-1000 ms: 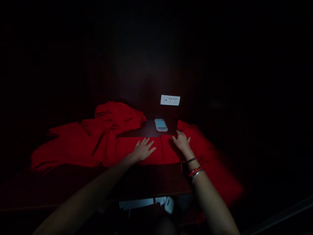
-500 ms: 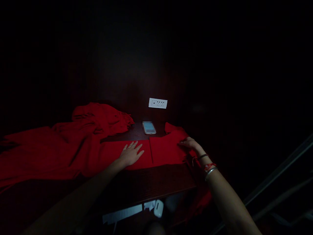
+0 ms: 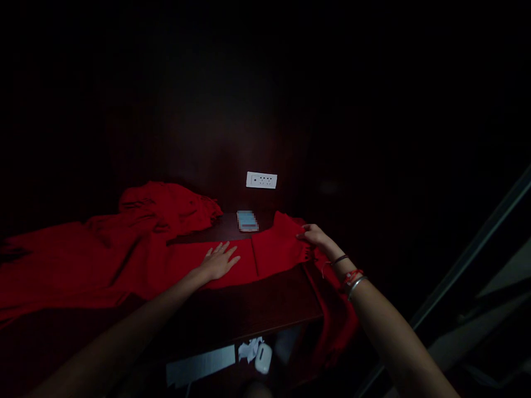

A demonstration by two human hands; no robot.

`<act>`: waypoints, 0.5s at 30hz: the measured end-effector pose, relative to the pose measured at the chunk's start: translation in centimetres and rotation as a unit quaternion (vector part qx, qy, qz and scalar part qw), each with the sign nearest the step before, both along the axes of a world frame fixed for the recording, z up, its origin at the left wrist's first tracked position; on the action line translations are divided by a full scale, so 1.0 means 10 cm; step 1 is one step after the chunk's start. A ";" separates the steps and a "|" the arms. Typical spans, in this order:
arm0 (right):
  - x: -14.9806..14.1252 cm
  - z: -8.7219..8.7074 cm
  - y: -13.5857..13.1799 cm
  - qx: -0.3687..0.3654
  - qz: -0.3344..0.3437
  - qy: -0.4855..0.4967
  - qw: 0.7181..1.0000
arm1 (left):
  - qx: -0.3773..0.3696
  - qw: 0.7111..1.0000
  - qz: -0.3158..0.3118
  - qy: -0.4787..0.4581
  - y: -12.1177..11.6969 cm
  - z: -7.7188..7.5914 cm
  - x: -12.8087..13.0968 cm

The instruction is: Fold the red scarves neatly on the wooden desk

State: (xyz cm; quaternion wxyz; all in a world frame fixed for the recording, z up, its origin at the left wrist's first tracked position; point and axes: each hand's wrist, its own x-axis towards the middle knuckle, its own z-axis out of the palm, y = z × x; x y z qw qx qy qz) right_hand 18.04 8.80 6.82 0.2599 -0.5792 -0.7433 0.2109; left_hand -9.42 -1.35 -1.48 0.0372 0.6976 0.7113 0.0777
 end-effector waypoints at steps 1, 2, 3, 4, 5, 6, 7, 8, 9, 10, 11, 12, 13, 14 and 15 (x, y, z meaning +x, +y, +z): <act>0.06 0.10 0.03 0.010 -0.011 0.009 1.000 | -0.007 1.000 -0.004 -0.011 0.05 0.03 0.05; 0.13 0.20 0.07 0.026 -0.029 0.005 0.999 | -0.012 1.000 -0.009 -0.021 0.11 0.05 0.11; 0.21 0.30 0.10 0.046 -0.053 -0.009 0.997 | -0.013 0.999 -0.015 -0.029 0.18 0.08 0.18; 0.29 0.38 0.14 0.067 -0.080 -0.030 0.994 | -0.012 0.999 -0.021 -0.034 0.25 0.10 0.26; 0.37 0.45 0.17 0.084 -0.105 -0.066 0.989 | -0.009 0.999 -0.025 -0.035 0.32 0.12 0.33; 0.45 0.49 0.20 0.094 -0.125 -0.110 0.982 | -0.008 0.999 -0.028 -0.034 0.39 0.13 0.41; 0.52 0.51 0.22 0.095 -0.138 -0.154 0.974 | -0.012 0.999 -0.030 -0.030 0.45 0.13 0.47; 0.58 0.50 0.23 0.091 -0.146 -0.192 0.966 | -0.016 0.999 -0.033 -0.026 0.49 0.13 0.53; 0.63 0.47 0.24 0.083 -0.152 -0.222 0.960 | -0.022 0.999 -0.038 -0.021 0.52 0.12 0.56; 0.67 0.42 0.23 0.074 -0.155 -0.241 0.955 | -0.027 0.999 -0.045 -0.015 0.53 0.11 0.58; 0.69 0.35 0.23 0.067 -0.157 -0.251 0.953 | -0.029 0.998 -0.052 -0.010 0.52 0.11 0.58; 0.69 0.29 0.22 0.063 -0.159 -0.256 0.951 | -0.028 0.998 -0.059 -0.005 0.49 0.10 0.56; 0.68 0.22 0.20 0.060 -0.161 -0.263 0.950 | -0.024 0.998 -0.064 0.000 0.46 0.09 0.53; 0.65 0.17 0.18 0.058 -0.161 -0.268 0.948 | -0.020 0.998 -0.066 0.005 0.40 0.09 0.49; 0.61 0.12 0.15 0.058 -0.163 -0.272 0.947 | -0.017 0.998 -0.066 0.010 0.35 0.10 0.43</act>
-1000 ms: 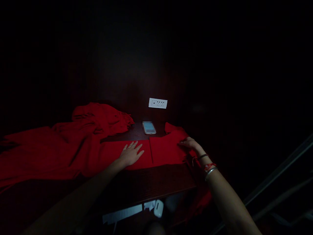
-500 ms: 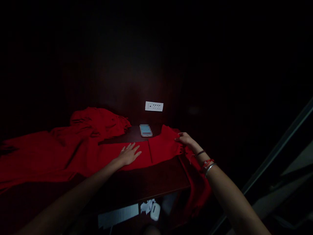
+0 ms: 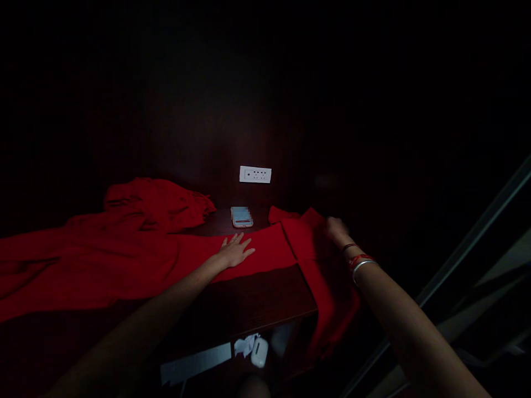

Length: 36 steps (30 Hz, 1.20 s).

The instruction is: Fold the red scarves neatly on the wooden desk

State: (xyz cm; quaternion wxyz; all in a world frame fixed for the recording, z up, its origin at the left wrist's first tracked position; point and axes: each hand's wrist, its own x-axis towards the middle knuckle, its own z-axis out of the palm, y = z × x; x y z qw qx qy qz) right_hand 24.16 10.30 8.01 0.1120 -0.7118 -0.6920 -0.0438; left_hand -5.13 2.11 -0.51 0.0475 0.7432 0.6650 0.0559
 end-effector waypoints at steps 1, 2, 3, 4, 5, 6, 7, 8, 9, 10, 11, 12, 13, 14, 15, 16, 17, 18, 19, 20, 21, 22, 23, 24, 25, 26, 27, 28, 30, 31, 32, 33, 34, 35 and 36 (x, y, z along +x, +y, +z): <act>-0.06 -0.04 -0.03 0.011 0.002 -0.007 1.000 | 0.004 1.000 0.000 0.005 -0.06 0.00 -0.06; -0.14 -0.06 -0.07 0.036 0.014 -0.019 0.999 | 0.007 1.000 0.000 0.009 -0.13 0.01 -0.13; -0.23 -0.08 -0.11 0.071 0.038 -0.036 0.996 | 0.012 1.000 -0.001 0.014 -0.19 0.01 -0.20; -0.35 -0.08 -0.15 0.110 0.074 -0.055 0.990 | 0.018 1.000 -0.005 0.019 -0.25 0.01 -0.27; -0.47 -0.09 -0.20 0.145 0.122 -0.071 0.979 | 0.024 0.999 -0.012 0.023 -0.30 0.00 -0.33; -0.62 -0.10 -0.25 0.167 0.178 -0.081 0.966 | 0.027 0.999 -0.020 0.026 -0.34 -0.02 -0.39; -0.77 -0.12 -0.30 0.171 0.236 -0.082 0.953 | 0.027 0.999 -0.027 0.027 -0.37 -0.04 -0.44; -0.92 -0.15 -0.35 0.157 0.292 -0.072 0.941 | 0.026 0.999 -0.032 0.027 -0.40 -0.06 -0.49; -1.06 -0.19 -0.40 0.138 0.343 -0.058 0.927 | 0.026 0.999 -0.036 0.026 -0.42 -0.09 -0.52; -1.20 -0.25 -0.45 0.120 0.388 -0.042 0.913 | 0.025 0.999 -0.039 0.024 -0.44 -0.11 -0.55; -1.31 -0.32 -0.49 0.105 0.425 -0.026 0.899 | 0.025 0.999 -0.039 0.023 -0.46 -0.12 -0.56; -1.41 -0.41 -0.53 0.096 0.452 -0.011 0.887 | 0.027 0.999 -0.038 0.022 -0.48 -0.13 -0.57; -1.48 -0.50 -0.56 0.089 0.469 0.003 0.879 | 0.029 0.999 -0.035 0.021 -0.50 -0.13 -0.56; -1.53 -0.60 -0.58 0.082 0.476 0.016 0.875 | 0.031 0.999 -0.026 0.021 -0.52 -0.12 -0.55; -1.56 -0.69 -0.59 0.069 0.477 0.024 0.876 | 0.031 0.999 -0.012 0.019 -0.54 -0.10 -0.53; -1.57 -0.77 -0.59 0.051 0.474 0.028 0.879 | 0.028 0.999 0.010 0.016 -0.56 -0.07 -0.51; -1.57 -0.84 -0.59 0.031 0.469 0.028 0.882 | 0.020 0.999 0.037 0.013 -0.59 -0.04 -0.49; -1.56 -0.89 -0.59 0.011 0.464 0.024 0.886 | 0.006 0.998 0.065 0.010 -0.61 -0.01 -0.48; -1.55 -0.92 -0.59 -0.005 0.459 0.018 0.888 | -0.014 0.996 0.091 0.006 -0.62 0.02 -0.46; -1.54 -0.94 -0.60 -0.017 0.455 0.011 0.890 | -0.037 0.993 0.112 0.004 -0.63 0.05 -0.46; -1.53 -0.94 -0.60 -0.023 0.451 0.006 0.892 | -0.061 0.990 0.129 0.002 -0.63 0.07 -0.46; -1.52 -0.93 -0.61 -0.025 0.446 0.001 0.894 | -0.083 0.986 0.143 0.001 -0.64 0.09 -0.47; -1.52 -0.92 -0.62 -0.027 0.444 -0.002 0.896 | -0.100 0.983 0.154 0.000 -0.64 0.10 -0.48; -1.52 -0.92 -0.62 -0.028 0.442 -0.004 0.896 | -0.111 0.980 0.166 -0.003 -0.64 0.09 -0.50; -1.52 -0.91 -0.62 -0.025 0.441 -0.005 0.897 | -0.111 0.978 0.176 -0.004 -0.65 0.08 -0.52; -1.53 -0.91 -0.62 -0.020 0.439 -0.003 0.898 | -0.096 0.979 0.181 -0.003 -0.66 0.06 -0.55; -1.53 -0.90 -0.62 -0.013 0.438 0.001 0.899 | -0.065 0.983 0.172 0.002 -0.68 0.04 -0.57; -1.52 -0.90 -0.62 -0.005 0.438 0.007 0.899 | -0.022 0.989 0.147 0.009 -0.71 0.03 -0.59; -1.52 -0.88 -0.63 0.013 0.451 0.026 0.892 | 0.063 0.997 0.040 0.025 -0.79 0.02 -0.63; -1.52 -0.85 -0.64 0.020 0.470 0.037 0.882 | 0.088 0.995 -0.033 0.032 -0.84 0.04 -0.65; -1.52 -0.83 -0.66 0.025 0.497 0.048 0.866 | 0.098 0.989 -0.105 0.037 -0.88 0.07 -0.67; -1.52 -0.80 -0.69 0.028 0.528 0.057 0.847 | 0.097 0.980 -0.166 0.044 -0.92 0.11 -0.69; -1.53 -0.77 -0.72 0.028 0.560 0.063 0.826 | 0.092 0.972 -0.211 0.053 -0.96 0.16 -0.71; -1.54 -0.74 -0.75 0.025 0.588 0.065 0.806 | 0.085 0.965 -0.239 0.064 -0.99 0.21 -0.72; -1.54 -0.71 -0.79 0.022 0.611 0.064 0.789 | 0.078 0.961 -0.255 0.076 -1.02 0.26 -0.74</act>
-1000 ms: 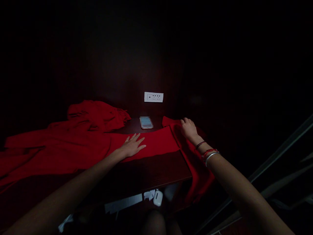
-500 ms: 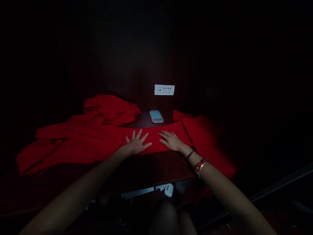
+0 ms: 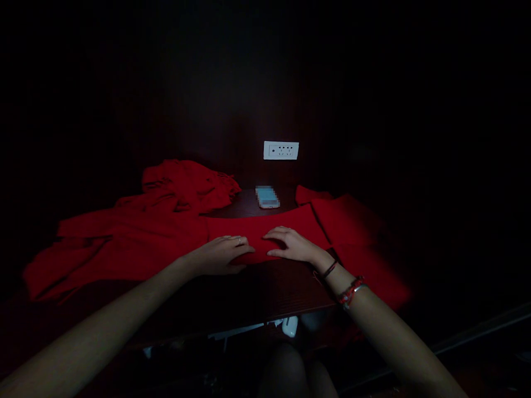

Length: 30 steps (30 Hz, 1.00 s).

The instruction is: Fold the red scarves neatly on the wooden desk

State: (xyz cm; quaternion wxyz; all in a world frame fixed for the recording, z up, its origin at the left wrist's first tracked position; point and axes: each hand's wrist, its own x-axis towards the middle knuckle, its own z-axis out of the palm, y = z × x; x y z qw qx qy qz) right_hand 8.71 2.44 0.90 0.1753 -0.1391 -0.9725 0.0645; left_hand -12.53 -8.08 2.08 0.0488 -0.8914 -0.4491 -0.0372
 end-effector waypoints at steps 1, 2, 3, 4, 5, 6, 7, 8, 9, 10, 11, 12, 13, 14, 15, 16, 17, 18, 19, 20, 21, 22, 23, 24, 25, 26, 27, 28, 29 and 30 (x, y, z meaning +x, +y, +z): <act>-0.01 0.02 -0.03 0.000 0.021 -0.004 1.000 | -0.005 1.000 -0.005 0.012 -0.02 0.04 -0.02; -0.02 0.03 -0.06 0.002 0.035 -0.009 0.999 | -0.012 1.000 -0.005 0.020 -0.04 0.07 -0.04; -0.02 0.05 -0.09 0.006 0.043 -0.014 0.999 | -0.022 0.999 -0.002 0.026 -0.06 0.09 -0.06; -0.03 0.05 -0.11 0.013 0.046 -0.019 0.999 | -0.031 0.999 0.005 0.029 -0.07 0.09 -0.09; -0.03 0.06 -0.13 0.023 0.046 -0.025 0.998 | -0.036 0.999 0.017 0.031 -0.08 0.09 -0.12; -0.03 0.07 -0.15 0.036 0.043 -0.031 0.998 | -0.039 0.998 0.031 0.033 -0.08 0.08 -0.15; -0.03 0.08 -0.16 0.051 0.041 -0.038 0.997 | -0.041 0.998 0.046 0.035 -0.09 0.06 -0.17; -0.03 0.09 -0.18 0.067 0.039 -0.045 0.996 | -0.041 0.997 0.058 0.037 -0.09 0.05 -0.19; -0.04 0.10 -0.20 0.082 0.039 -0.052 0.995 | -0.037 0.996 0.068 0.039 -0.09 0.03 -0.20; -0.04 0.10 -0.21 0.096 0.040 -0.058 0.993 | -0.029 0.996 0.079 0.040 -0.09 0.02 -0.20; -0.04 0.10 -0.22 0.108 0.041 -0.062 0.991 | -0.016 0.995 0.091 0.041 -0.08 0.01 -0.19; -0.05 0.10 -0.23 0.119 0.039 -0.063 0.990 | 0.000 0.993 0.106 0.043 -0.07 0.00 -0.17; -0.06 0.10 -0.24 0.127 0.034 -0.061 0.989 | 0.016 0.991 0.122 0.046 -0.07 0.00 -0.15; -0.06 0.09 -0.25 0.133 0.027 -0.056 0.989 | 0.029 0.989 0.137 0.049 -0.06 -0.01 -0.12; -0.07 0.08 -0.25 0.136 0.021 -0.050 0.989 | 0.037 0.987 0.145 0.052 -0.05 -0.01 -0.10; -0.08 0.07 -0.25 0.138 0.015 -0.045 0.989 | 0.042 0.987 0.145 0.054 -0.04 -0.02 -0.07; -0.08 0.06 -0.24 0.138 0.011 -0.043 0.989 | 0.046 0.988 0.140 0.055 -0.03 -0.02 -0.06; -0.08 0.06 -0.24 0.137 0.009 -0.043 0.990 | 0.051 0.988 0.132 0.056 -0.02 -0.03 -0.05; -0.08 0.05 -0.23 0.137 0.008 -0.044 0.990 | 0.056 0.989 0.121 0.057 -0.02 -0.03 -0.04; -0.08 0.05 -0.23 0.137 0.007 -0.045 0.989 | 0.060 0.990 0.112 0.058 -0.02 -0.04 -0.04; -0.08 0.04 -0.22 0.137 0.005 -0.045 0.989 | 0.064 0.991 0.105 0.058 -0.01 -0.04 -0.05; -0.08 0.04 -0.22 0.138 0.002 -0.043 0.989 | 0.066 0.991 0.102 0.059 -0.01 -0.04 -0.05; -0.07 0.04 -0.22 0.140 -0.001 -0.041 0.989 | 0.068 0.991 0.101 0.060 -0.02 -0.05 -0.05; -0.07 0.03 -0.21 0.143 -0.005 -0.038 0.989 | 0.069 0.991 0.102 0.060 -0.02 -0.05 -0.06; -0.07 0.03 -0.21 0.147 -0.007 -0.037 0.988 | 0.071 0.990 0.104 0.061 -0.02 -0.05 -0.06; -0.08 0.02 -0.21 0.151 -0.008 -0.037 0.988 | 0.074 0.990 0.105 0.062 -0.02 -0.05 -0.05; -0.08 0.02 -0.21 0.155 -0.009 -0.036 0.987 | 0.076 0.989 0.106 0.065 -0.02 -0.05 -0.05; -0.09 0.02 -0.21 0.159 -0.008 -0.036 0.987 | 0.079 0.989 0.107 0.067 -0.03 -0.05 -0.04; -0.09 0.01 -0.21 0.164 -0.009 -0.035 0.986 | 0.083 0.988 0.106 0.070 -0.03 -0.04 -0.04; -0.10 0.01 -0.21 0.170 -0.010 -0.034 0.985 | 0.088 0.988 0.105 0.073 -0.03 -0.04 -0.03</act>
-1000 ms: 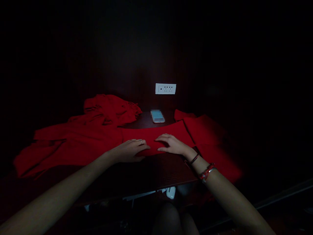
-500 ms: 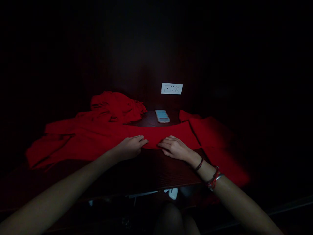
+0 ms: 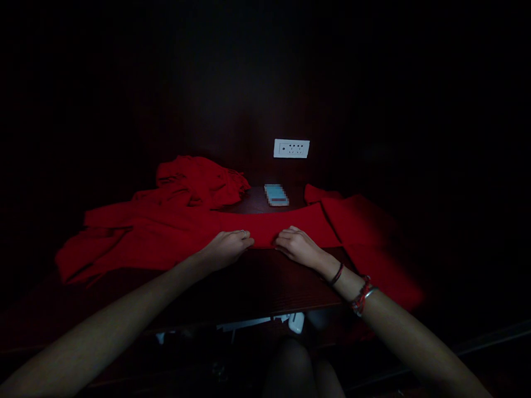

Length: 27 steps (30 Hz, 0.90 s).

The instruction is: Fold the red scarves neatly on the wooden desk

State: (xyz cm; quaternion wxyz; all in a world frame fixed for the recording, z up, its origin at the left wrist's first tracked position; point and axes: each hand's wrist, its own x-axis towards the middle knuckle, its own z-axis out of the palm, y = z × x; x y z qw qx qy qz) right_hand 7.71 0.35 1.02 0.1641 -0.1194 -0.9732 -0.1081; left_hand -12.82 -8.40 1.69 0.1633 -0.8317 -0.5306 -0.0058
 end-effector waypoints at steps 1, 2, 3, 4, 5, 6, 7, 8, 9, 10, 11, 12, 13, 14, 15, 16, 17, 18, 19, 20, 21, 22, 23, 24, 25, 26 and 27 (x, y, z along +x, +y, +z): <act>-0.01 0.00 0.00 0.006 -0.002 0.002 1.000 | 0.004 1.000 -0.003 0.003 0.00 0.01 0.01; -0.01 0.00 0.00 0.012 -0.005 0.003 1.000 | 0.006 1.000 -0.006 0.004 -0.01 0.01 0.01; -0.01 0.00 0.00 0.016 -0.006 0.003 1.000 | 0.007 1.000 -0.011 0.004 -0.01 0.02 0.02; -0.01 0.00 -0.01 0.018 -0.007 0.002 1.000 | 0.006 1.000 -0.016 0.002 -0.01 0.02 0.02; -0.01 0.00 -0.01 0.018 -0.007 0.001 1.000 | 0.003 1.000 -0.020 -0.002 -0.01 0.03 0.02; -0.01 0.01 -0.01 0.016 -0.006 0.001 1.000 | -0.001 1.000 -0.023 -0.005 -0.02 0.03 0.03; -0.01 0.01 -0.01 0.012 -0.006 0.003 1.000 | -0.004 1.000 -0.026 -0.007 -0.02 0.03 0.03; -0.01 0.01 -0.01 0.006 -0.007 0.006 1.000 | -0.007 1.000 -0.026 -0.009 -0.02 0.03 0.04; -0.01 0.00 -0.01 0.000 -0.010 0.012 1.000 | -0.008 1.000 -0.026 -0.011 -0.02 0.03 0.04; -0.01 0.00 -0.01 -0.007 -0.012 0.018 1.000 | -0.006 1.000 -0.026 -0.012 -0.01 0.03 0.05; -0.01 0.00 -0.01 -0.012 -0.015 0.023 1.000 | -0.002 1.000 -0.026 -0.014 -0.01 0.02 0.05; -0.01 -0.01 0.00 -0.015 -0.017 0.025 0.999 | 0.003 1.000 -0.026 -0.016 -0.01 0.01 0.05; -0.01 -0.01 0.00 -0.016 -0.018 0.024 0.999 | 0.006 0.999 -0.029 -0.016 -0.01 0.00 0.05; -0.01 -0.01 0.00 -0.016 -0.018 0.020 1.000 | 0.005 0.999 -0.036 -0.016 -0.01 0.00 0.05; -0.01 -0.01 0.00 -0.014 -0.017 0.015 1.000 | 0.001 0.999 -0.044 -0.017 -0.01 -0.01 0.04; 0.00 -0.01 0.01 -0.015 -0.014 0.010 1.000 | -0.009 0.998 -0.053 -0.019 -0.01 -0.01 0.03; 0.00 -0.01 0.01 -0.017 -0.007 0.005 1.000 | -0.023 0.997 -0.063 -0.022 -0.01 -0.01 0.01; 0.01 -0.01 0.01 -0.022 0.001 0.001 1.000 | -0.039 0.996 -0.075 -0.029 -0.01 0.00 0.00; 0.02 0.00 0.01 -0.028 0.013 -0.003 1.000 | -0.055 0.994 -0.087 -0.036 0.00 0.01 -0.02; 0.02 0.00 0.01 -0.036 0.025 -0.007 0.999 | -0.069 0.992 -0.097 -0.043 0.00 0.03 -0.04; 0.03 0.01 0.00 -0.042 0.036 -0.010 0.998 | -0.079 0.990 -0.104 -0.049 0.00 0.04 -0.05; 0.03 0.01 0.00 -0.048 0.046 -0.012 0.998 | -0.087 0.989 -0.110 -0.052 -0.01 0.06 -0.06; 0.03 0.02 -0.01 -0.054 0.054 -0.013 0.997 | -0.090 0.988 -0.112 -0.053 -0.01 0.07 -0.07; 0.03 0.02 -0.01 -0.059 0.062 -0.012 0.996 | -0.091 0.988 -0.113 -0.053 -0.01 0.09 -0.07; 0.03 0.03 -0.02 -0.065 0.069 -0.012 0.995 | -0.091 0.988 -0.114 -0.051 -0.02 0.10 -0.07; 0.03 0.03 -0.03 -0.071 0.075 -0.012 0.995 | -0.091 0.988 -0.116 -0.048 -0.03 0.11 -0.06; 0.04 0.03 -0.03 -0.078 0.081 -0.012 0.994 | -0.091 0.987 -0.121 -0.046 -0.05 0.12 -0.05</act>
